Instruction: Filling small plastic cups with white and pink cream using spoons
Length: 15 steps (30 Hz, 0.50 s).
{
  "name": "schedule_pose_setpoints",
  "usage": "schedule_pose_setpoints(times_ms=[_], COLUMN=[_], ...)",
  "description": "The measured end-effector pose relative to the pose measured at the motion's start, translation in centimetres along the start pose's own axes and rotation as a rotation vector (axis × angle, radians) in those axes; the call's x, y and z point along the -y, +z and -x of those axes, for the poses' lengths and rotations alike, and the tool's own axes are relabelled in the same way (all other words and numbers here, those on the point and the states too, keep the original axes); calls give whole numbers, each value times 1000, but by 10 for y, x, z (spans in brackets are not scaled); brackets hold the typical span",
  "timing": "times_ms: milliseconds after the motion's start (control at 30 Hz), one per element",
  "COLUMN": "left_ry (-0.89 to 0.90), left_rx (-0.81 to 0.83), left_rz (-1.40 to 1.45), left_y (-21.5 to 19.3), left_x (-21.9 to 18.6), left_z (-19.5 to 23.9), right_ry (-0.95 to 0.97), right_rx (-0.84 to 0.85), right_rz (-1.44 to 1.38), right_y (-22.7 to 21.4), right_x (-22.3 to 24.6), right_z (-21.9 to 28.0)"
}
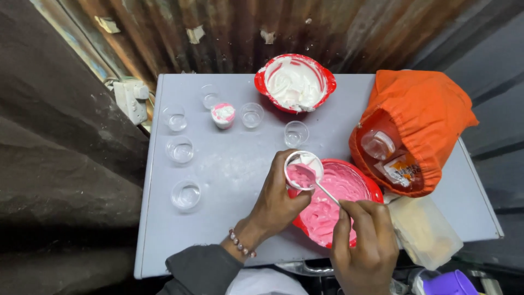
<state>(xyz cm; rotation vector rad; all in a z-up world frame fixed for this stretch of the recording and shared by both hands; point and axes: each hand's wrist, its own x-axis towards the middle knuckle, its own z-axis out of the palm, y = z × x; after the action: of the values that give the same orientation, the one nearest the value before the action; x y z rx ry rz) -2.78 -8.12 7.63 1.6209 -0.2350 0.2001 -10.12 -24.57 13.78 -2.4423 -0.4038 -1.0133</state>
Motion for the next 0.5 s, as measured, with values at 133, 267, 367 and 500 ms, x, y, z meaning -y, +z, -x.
schedule_pose_setpoints(times_ms=[133, 267, 367, 500], left_ry=[9, -179, -179, -325], left_rx=[-9, 10, -49, -43], left_rz=[-29, 9, 51, 71], left_y=[0, -9, -14, -25], left_x=[12, 10, 28, 31], left_z=[-4, -5, 9, 11], right_ry=[224, 514, 678, 484], right_rx=[-52, 7, 52, 267], right_rz=[-88, -270, -284, -13], right_y=[-6, -5, -10, 8], right_x=[6, -26, -54, -89], right_z=[-10, 7, 36, 65])
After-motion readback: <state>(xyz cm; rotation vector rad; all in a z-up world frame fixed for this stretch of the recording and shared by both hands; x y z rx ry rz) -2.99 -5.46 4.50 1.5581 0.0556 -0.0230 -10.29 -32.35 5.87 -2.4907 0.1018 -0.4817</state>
